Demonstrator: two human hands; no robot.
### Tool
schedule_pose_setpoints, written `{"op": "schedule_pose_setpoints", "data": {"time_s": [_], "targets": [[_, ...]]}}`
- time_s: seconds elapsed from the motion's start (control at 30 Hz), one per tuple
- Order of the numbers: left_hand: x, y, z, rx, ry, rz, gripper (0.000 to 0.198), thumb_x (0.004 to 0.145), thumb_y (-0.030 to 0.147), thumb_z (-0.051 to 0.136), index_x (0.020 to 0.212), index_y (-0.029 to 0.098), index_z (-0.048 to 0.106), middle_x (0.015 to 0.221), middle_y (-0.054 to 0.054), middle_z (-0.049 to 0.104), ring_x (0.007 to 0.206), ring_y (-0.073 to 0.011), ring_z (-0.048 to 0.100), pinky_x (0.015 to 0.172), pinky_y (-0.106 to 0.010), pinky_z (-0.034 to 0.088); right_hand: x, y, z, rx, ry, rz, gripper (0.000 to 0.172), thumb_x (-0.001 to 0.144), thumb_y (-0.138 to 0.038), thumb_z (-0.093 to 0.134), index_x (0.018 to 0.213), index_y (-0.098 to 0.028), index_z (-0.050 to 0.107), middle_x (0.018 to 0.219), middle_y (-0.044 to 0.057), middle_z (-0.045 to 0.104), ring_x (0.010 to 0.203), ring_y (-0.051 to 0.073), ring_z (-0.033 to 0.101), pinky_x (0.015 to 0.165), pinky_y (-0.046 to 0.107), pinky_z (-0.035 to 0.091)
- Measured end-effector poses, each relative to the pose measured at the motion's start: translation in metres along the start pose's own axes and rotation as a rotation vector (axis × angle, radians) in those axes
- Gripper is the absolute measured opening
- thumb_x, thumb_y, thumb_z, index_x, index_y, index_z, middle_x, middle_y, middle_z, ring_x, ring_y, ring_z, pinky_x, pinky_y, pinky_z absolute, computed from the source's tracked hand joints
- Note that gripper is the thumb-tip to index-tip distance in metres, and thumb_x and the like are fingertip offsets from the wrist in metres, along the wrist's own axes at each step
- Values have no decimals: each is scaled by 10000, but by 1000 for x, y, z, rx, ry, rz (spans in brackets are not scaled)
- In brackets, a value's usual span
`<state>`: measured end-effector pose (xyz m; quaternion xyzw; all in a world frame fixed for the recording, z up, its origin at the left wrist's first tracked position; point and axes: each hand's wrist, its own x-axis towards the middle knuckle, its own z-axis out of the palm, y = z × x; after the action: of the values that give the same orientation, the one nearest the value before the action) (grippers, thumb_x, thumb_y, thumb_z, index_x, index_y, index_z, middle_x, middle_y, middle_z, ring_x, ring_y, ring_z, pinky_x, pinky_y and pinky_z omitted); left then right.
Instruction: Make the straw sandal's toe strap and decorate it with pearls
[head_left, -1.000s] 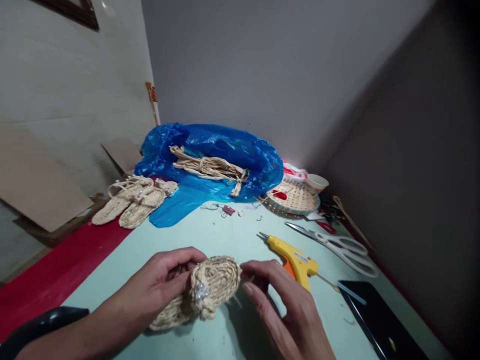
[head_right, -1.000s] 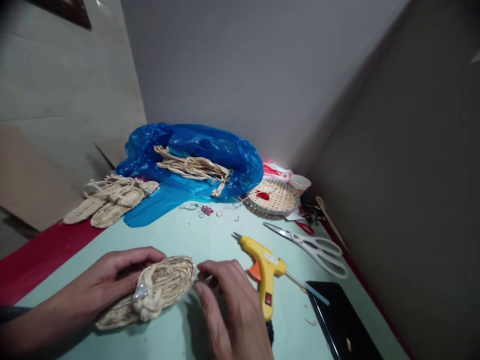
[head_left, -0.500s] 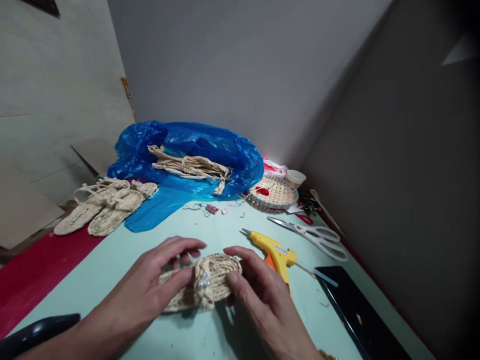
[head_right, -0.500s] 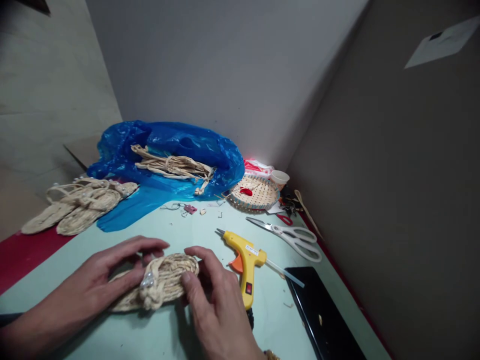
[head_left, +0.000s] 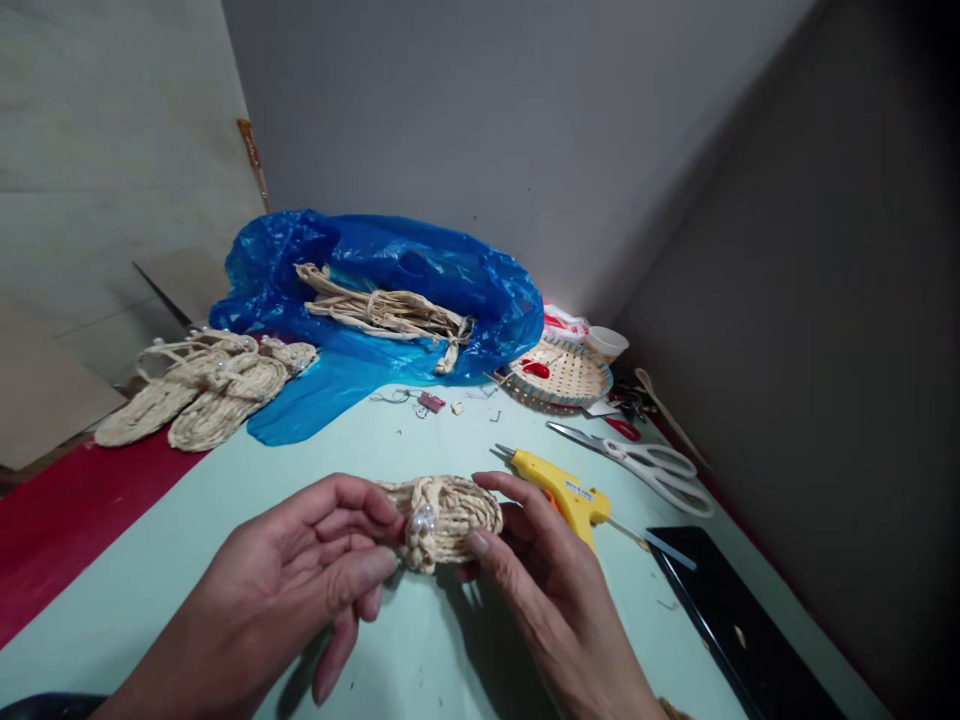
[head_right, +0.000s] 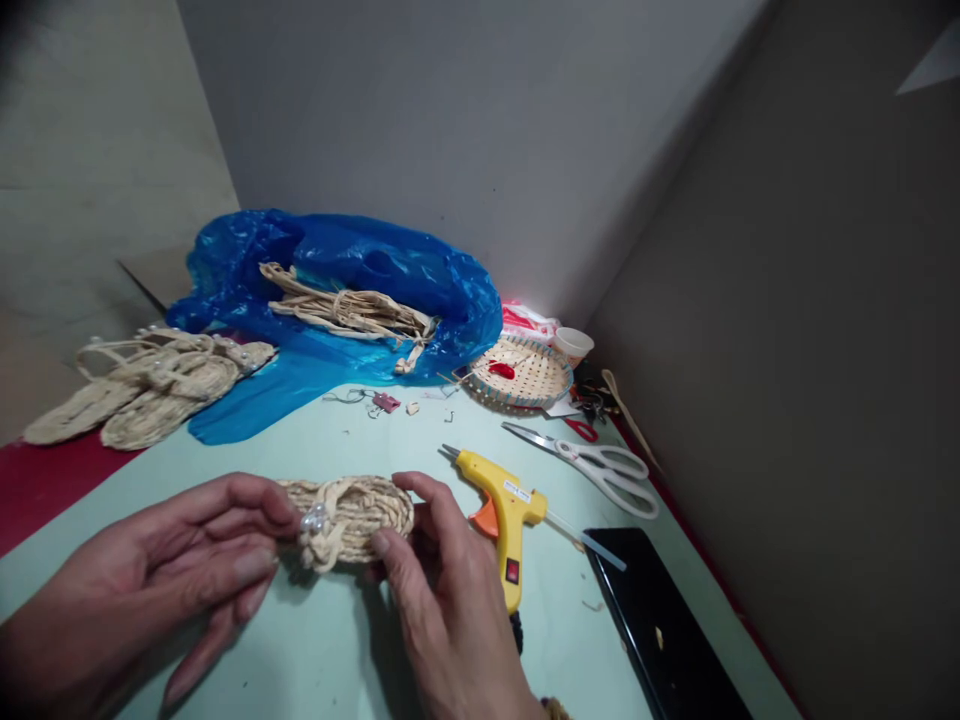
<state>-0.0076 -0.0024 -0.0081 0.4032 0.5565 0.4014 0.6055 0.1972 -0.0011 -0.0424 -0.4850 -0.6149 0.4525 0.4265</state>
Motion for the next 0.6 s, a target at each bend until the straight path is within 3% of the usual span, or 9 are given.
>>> {"op": "schedule_pose_setpoints", "data": {"time_s": [0.1, 0.2, 0.33, 0.47, 0.6], "targets": [[2, 0, -1, -41, -77, -95, 412, 673, 450, 870, 945, 186, 709, 560, 40, 688, 299, -40, 495, 324, -113, 359, 0, -1, 2, 3, -25, -3, 264, 1023, -404, 567, 1265, -300, 580, 878, 1, 721, 782, 184, 703, 706, 290, 556], [4, -4, -2, -59, -136, -160, 440, 678, 448, 873, 959, 147, 719, 538, 23, 681, 299, -31, 488, 326, -104, 331, 0, 0, 0, -166, -81, -53, 263, 1050, -380, 523, 1302, -309, 555, 1014, 20, 757, 872, 190, 725, 773, 307, 578], [6, -10, -2, -110, -133, -162, 443, 657, 435, 897, 930, 126, 733, 486, 31, 673, 305, -38, 510, 349, -107, 313, -4, -2, -5, -511, 100, -288, 286, 1037, -303, 574, 1322, -293, 556, 1185, 48, 713, 1064, 211, 687, 905, 345, 558], [7, -12, 1, -123, -159, -164, 429, 653, 408, 924, 944, 138, 762, 444, 58, 661, 320, -75, 580, 381, -131, 378, -8, -14, -1, -539, 101, -534, 203, 990, -154, 613, 1172, -244, 600, 997, 50, 690, 926, 215, 648, 820, 362, 545], [6, -9, 5, -110, -149, -197, 478, 595, 388, 955, 970, 151, 778, 448, 58, 685, 351, -116, 636, 432, -176, 460, -7, -21, 6, -522, 25, -592, 98, 1008, -166, 582, 1072, -176, 655, 933, 95, 722, 814, 234, 627, 714, 391, 537]]}}
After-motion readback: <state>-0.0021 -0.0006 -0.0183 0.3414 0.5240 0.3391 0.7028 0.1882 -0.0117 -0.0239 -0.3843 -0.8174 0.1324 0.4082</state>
